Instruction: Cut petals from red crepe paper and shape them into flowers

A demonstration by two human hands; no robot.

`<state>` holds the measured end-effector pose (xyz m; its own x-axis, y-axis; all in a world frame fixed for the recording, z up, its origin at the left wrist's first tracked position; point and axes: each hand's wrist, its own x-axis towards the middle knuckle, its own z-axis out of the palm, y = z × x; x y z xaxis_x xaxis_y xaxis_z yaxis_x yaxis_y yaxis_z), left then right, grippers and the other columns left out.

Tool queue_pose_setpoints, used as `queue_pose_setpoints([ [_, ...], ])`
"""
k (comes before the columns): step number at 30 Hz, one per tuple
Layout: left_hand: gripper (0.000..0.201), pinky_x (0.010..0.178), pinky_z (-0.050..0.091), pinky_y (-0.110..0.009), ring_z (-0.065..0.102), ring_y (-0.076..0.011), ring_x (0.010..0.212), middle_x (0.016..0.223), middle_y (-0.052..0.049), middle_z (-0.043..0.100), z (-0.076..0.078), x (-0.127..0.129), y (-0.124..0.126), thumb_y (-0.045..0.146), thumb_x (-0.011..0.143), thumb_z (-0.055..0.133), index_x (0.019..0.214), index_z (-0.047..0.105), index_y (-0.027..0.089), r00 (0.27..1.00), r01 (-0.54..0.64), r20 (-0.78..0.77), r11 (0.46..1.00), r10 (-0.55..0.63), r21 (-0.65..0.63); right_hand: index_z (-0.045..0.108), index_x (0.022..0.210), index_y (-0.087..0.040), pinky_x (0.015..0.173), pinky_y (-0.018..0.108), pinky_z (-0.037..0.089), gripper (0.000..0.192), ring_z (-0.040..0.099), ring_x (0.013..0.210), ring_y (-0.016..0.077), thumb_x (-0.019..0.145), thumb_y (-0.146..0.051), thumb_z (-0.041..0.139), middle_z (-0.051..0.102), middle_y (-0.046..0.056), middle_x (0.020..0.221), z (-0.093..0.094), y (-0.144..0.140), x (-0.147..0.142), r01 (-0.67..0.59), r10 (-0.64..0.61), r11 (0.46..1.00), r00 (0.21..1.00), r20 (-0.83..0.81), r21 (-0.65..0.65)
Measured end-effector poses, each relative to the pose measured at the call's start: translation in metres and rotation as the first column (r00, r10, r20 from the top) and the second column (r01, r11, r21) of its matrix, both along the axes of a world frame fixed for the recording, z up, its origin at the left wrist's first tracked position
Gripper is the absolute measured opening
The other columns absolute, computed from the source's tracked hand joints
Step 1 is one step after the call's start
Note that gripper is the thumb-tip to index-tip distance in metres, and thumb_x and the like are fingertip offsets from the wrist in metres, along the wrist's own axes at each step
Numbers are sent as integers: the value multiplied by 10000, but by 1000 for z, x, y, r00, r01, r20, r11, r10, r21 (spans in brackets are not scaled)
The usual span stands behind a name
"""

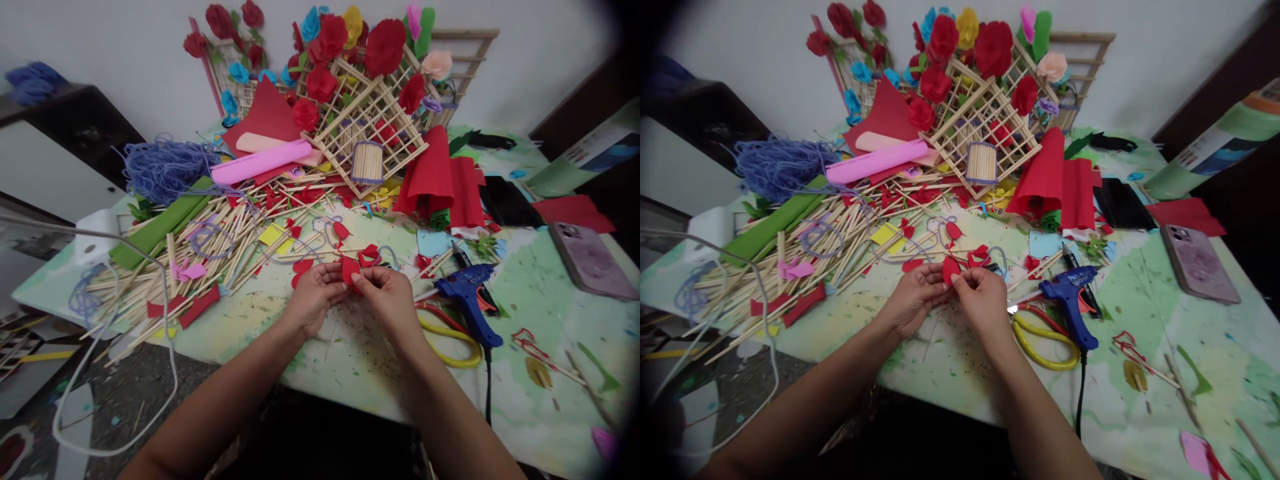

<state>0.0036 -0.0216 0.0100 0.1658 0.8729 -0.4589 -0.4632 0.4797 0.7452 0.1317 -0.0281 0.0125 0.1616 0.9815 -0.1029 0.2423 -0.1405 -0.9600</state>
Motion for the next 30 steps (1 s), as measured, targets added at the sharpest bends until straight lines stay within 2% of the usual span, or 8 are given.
queue_pose_setpoints([
  [9,285,728,517,-244,638,-105,723,800,-38,668,-4,-1,-2,-22,629,672,871,605,114,999,-1,33,1000,0,20,547,507,-173,472,247,288,284,401,460,111,641,-420,589,496,-14,462,-1,2,0,13,-15,1000,996,88,25],
  [30,288,724,513,-236,632,-96,720,779,-22,659,-5,-2,-3,-41,616,661,845,601,123,999,-8,47,1000,8,4,544,531,-176,493,253,293,277,399,477,115,653,-425,558,497,-15,486,-1,2,-3,20,-20,1000,986,165,3],
])
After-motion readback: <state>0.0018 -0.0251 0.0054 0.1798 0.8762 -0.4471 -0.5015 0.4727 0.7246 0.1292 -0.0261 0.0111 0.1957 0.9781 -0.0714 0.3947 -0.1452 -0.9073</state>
